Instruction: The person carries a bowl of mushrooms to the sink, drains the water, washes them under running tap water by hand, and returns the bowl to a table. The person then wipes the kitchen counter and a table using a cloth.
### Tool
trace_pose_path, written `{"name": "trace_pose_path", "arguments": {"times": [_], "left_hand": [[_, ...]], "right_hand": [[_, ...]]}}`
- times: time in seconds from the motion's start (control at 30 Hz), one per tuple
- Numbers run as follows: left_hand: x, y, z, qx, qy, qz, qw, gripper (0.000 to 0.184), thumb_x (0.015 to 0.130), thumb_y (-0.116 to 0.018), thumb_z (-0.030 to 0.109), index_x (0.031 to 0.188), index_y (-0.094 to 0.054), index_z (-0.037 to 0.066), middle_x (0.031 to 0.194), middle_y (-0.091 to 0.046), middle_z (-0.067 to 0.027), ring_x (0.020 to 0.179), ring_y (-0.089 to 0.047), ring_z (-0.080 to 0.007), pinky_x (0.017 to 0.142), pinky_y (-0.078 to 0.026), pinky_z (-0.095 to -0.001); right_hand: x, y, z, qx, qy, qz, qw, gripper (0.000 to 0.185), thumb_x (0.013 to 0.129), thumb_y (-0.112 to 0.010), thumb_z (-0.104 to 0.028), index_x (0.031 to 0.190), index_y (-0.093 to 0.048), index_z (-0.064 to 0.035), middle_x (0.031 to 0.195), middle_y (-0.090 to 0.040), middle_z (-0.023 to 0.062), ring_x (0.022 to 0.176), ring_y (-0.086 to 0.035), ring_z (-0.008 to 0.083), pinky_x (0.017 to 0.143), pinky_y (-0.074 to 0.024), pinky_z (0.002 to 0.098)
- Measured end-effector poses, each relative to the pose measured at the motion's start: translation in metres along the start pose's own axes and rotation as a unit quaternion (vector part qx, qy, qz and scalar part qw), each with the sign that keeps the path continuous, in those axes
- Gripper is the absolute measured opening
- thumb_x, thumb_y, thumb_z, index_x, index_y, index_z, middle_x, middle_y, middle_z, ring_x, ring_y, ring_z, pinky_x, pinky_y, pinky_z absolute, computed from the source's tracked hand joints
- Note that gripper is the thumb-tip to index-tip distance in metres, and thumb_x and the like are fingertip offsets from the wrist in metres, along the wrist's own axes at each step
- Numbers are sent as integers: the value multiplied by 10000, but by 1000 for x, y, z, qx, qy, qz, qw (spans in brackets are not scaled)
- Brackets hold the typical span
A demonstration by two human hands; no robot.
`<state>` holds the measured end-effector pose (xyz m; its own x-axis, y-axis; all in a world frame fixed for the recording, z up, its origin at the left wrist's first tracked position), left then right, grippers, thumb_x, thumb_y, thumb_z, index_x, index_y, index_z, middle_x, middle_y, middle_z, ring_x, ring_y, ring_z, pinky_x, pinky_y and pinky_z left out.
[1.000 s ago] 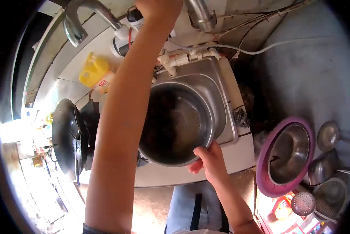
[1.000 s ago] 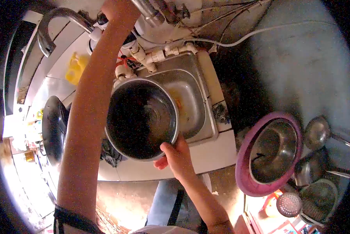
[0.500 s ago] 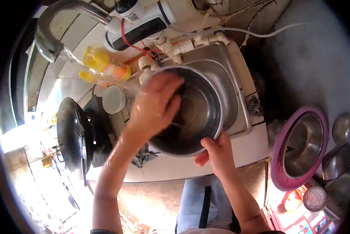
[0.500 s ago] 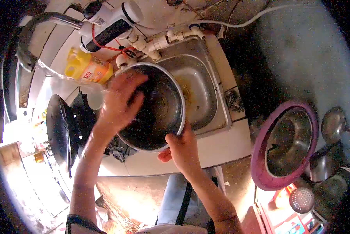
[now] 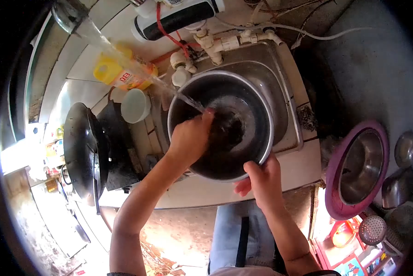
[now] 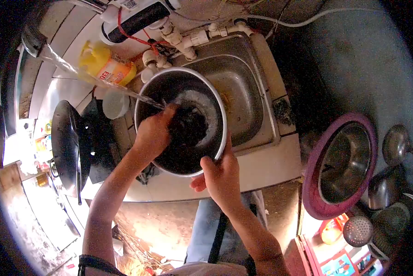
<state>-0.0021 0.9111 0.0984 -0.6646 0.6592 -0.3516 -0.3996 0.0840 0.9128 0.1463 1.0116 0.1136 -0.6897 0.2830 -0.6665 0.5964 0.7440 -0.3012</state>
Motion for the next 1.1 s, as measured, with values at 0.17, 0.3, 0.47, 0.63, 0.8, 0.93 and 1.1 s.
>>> {"name": "trace_pose_path", "arguments": {"times": [0.17, 0.3, 0.47, 0.63, 0.8, 0.93, 1.1], "left_hand": [[5, 10, 14, 37, -18, 79, 996, 252, 722, -533, 123, 971, -574, 135, 702, -625, -115, 669, -614, -293, 574, -484, -374], [8, 27, 23, -8, 50, -32, 998, 473, 637, -641, 163, 1103, -570, 205, 807, -618, -152, 776, -606, -314, 677, -481, -414], [-11, 25, 25, -19, -95, 42, 994, 670, 589, -728, 210, 1215, -488, 211, 1250, -418, -210, 1105, -445, -390, 918, -391, -452], [-17, 22, 39, -66, -133, 47, 988, 814, 569, -744, 155, 1300, -397, 238, 1399, -154, -204, 1198, -250, -503, 1017, -256, -528], [0, 4, 39, -31, -205, -11, 978, 645, 661, -631, 67, 1252, -425, 222, 1331, -259, -214, 1169, -343, -448, 969, -354, -468], [6, -7, 40, 7, -213, 40, 976, 280, 774, -507, 124, 1051, -534, 147, 1083, -487, -150, 820, -584, -325, 664, -513, -355], [15, -8, 27, 27, -119, 13, 992, 188, 809, -516, 236, 923, -564, 96, 794, -601, -121, 632, -599, -318, 569, -500, -382]], "right_hand": [[2, 1, -8, 29, 67, 8, 997, 344, 767, -474, -48, 1091, -397, 34, 752, -598, 146, 397, -566, 190, 308, -449, 234], [7, 4, -5, 24, 33, -16, 999, 659, 775, -405, 0, 1368, -132, -87, 846, -568, 154, 425, -581, 195, 339, -489, 262], [7, 8, -2, 65, -8, 24, 998, 328, 769, -468, -51, 1078, -396, 28, 741, -592, 153, 394, -565, 203, 293, -442, 245], [5, 7, -6, 54, -24, -1, 998, 436, 770, -434, -29, 1188, -311, -5, 783, -580, 165, 409, -574, 209, 311, -468, 262], [5, 4, -5, 23, -17, -25, 999, 555, 770, -397, -13, 1298, -228, -41, 836, -569, 173, 423, -584, 208, 333, -494, 272], [5, 4, -5, 27, -19, -22, 999, 593, 763, -397, 0, 1320, -206, -65, 836, -568, 173, 415, -578, 201, 332, -490, 272], [6, 1, -3, 28, 11, -21, 999, 641, 762, -393, 10, 1349, -159, -96, 829, -568, 168, 414, -577, 198, 337, -492, 274]]}}
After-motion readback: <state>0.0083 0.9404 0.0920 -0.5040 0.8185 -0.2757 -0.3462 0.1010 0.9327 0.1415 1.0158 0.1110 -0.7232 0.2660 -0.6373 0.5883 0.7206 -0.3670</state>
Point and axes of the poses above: each hand's wrist, its own x-axis towards the middle knuckle, its own y-axis out of the back of the hand, z = x × y, the point moved 4 cm from there along x, towards the middle knuckle
